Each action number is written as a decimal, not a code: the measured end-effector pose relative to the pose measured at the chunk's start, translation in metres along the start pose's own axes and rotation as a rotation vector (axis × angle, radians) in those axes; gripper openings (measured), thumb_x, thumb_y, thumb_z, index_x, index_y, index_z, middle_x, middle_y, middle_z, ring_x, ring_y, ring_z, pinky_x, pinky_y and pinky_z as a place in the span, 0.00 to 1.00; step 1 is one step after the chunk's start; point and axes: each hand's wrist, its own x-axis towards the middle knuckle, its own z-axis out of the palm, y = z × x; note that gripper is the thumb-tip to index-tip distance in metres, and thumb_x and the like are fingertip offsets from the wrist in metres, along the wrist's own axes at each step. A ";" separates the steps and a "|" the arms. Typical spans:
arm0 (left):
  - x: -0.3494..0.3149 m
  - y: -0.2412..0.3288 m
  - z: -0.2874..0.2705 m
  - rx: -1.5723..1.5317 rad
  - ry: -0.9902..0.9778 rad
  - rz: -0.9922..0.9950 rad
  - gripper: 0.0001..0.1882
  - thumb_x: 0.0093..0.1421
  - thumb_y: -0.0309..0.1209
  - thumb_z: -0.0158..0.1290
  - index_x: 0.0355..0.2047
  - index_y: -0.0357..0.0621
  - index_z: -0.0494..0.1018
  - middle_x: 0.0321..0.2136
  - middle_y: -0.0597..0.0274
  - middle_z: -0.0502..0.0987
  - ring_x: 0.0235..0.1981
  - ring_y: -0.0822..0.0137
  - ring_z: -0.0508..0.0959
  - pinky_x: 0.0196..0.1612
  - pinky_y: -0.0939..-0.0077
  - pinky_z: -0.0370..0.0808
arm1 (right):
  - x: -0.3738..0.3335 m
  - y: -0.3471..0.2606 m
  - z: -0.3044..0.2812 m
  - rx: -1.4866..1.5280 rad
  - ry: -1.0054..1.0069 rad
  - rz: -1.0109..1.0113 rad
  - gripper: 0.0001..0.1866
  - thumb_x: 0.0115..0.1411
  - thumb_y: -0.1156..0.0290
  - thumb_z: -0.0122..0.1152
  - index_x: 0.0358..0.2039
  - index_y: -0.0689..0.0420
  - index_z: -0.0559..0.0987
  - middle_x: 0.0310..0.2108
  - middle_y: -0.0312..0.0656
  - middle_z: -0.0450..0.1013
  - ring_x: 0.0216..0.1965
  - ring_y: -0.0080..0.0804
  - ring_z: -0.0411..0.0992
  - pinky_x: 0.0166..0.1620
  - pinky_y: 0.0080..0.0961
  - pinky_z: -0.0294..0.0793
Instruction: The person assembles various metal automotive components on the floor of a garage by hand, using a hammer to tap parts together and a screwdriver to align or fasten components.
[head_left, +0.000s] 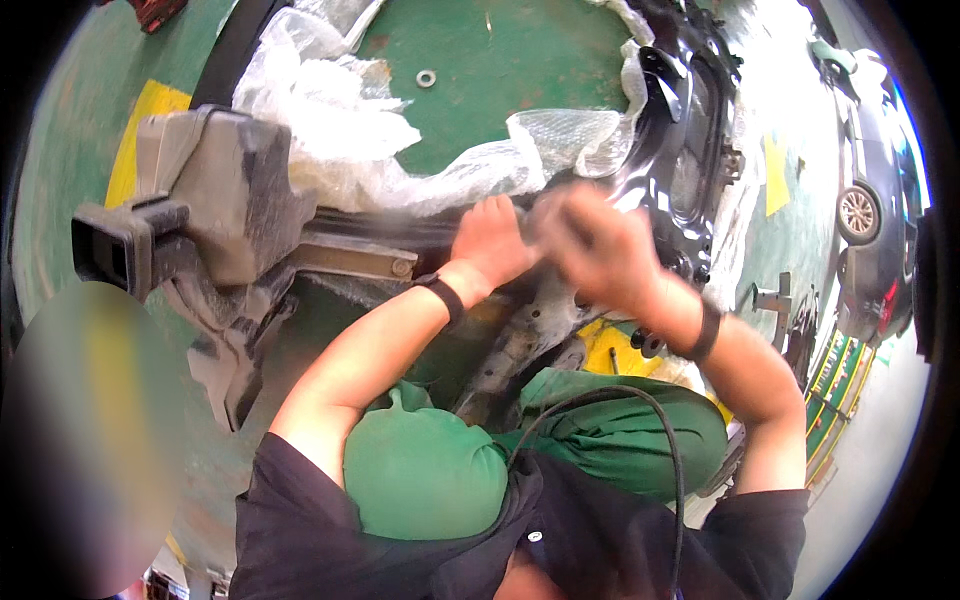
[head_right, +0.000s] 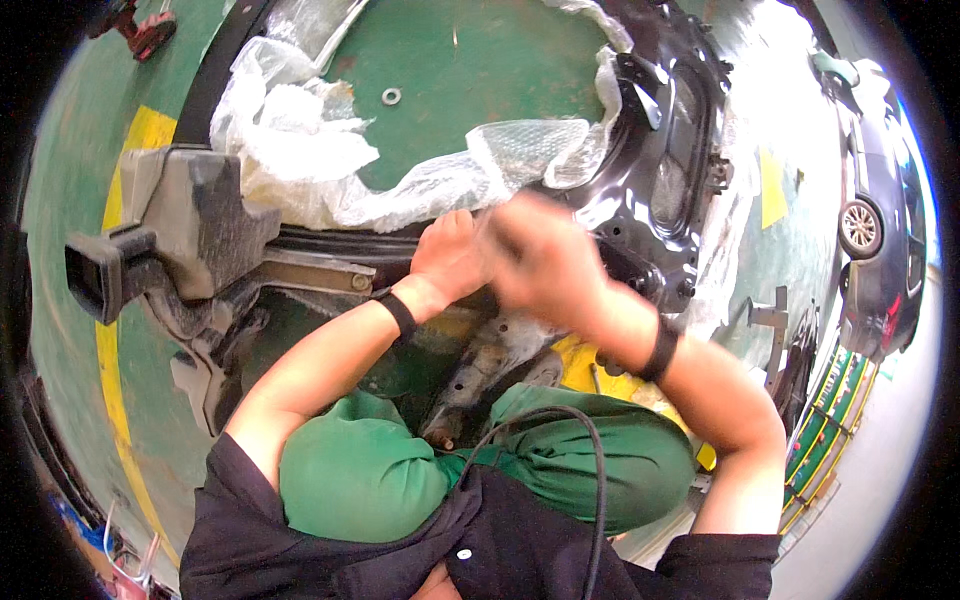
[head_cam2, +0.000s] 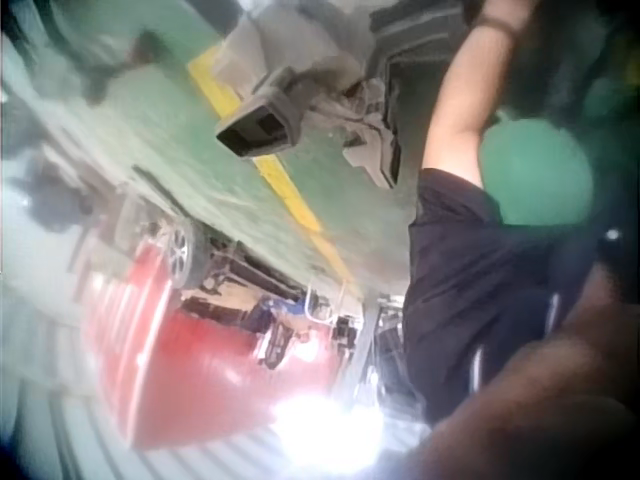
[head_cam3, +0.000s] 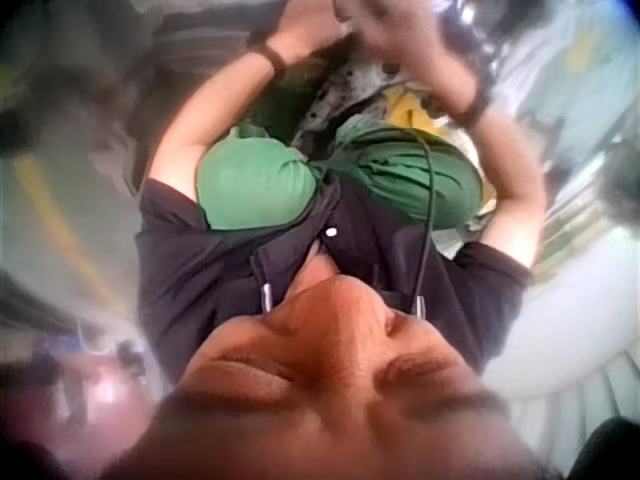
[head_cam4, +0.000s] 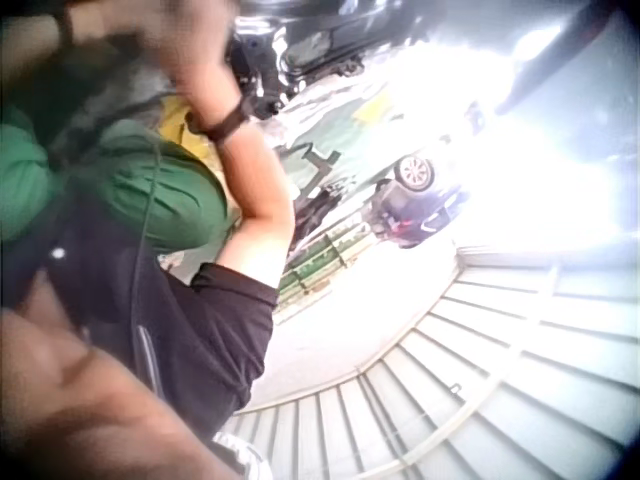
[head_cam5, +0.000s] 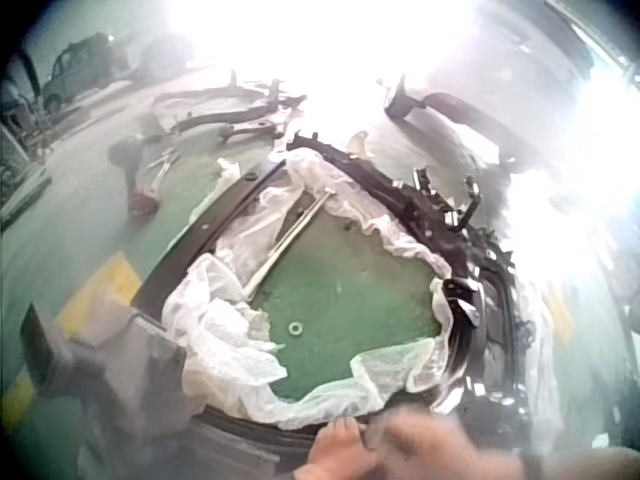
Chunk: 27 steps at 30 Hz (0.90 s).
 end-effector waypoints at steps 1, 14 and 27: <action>0.003 -0.003 -0.001 0.010 -0.015 0.006 0.35 0.51 0.58 0.63 0.38 0.36 0.70 0.35 0.47 0.77 0.40 0.47 0.78 0.45 0.55 0.75 | -0.004 -0.027 -0.002 0.083 0.004 -0.065 0.09 0.55 0.72 0.66 0.26 0.59 0.73 0.25 0.50 0.71 0.28 0.52 0.74 0.32 0.40 0.73; 0.004 -0.006 0.009 -0.008 0.007 0.003 0.35 0.50 0.59 0.63 0.39 0.36 0.71 0.34 0.50 0.76 0.38 0.49 0.78 0.43 0.57 0.75 | -0.004 -0.036 0.013 0.128 0.096 -0.061 0.06 0.59 0.70 0.63 0.28 0.58 0.77 0.24 0.49 0.72 0.27 0.47 0.74 0.30 0.41 0.72; 0.004 -0.003 0.011 -0.009 -0.008 -0.012 0.38 0.51 0.60 0.62 0.41 0.33 0.71 0.38 0.48 0.76 0.42 0.52 0.77 0.47 0.60 0.73 | 0.005 -0.047 0.015 -0.034 0.025 -0.098 0.07 0.58 0.76 0.63 0.25 0.62 0.76 0.23 0.51 0.75 0.25 0.46 0.76 0.30 0.35 0.73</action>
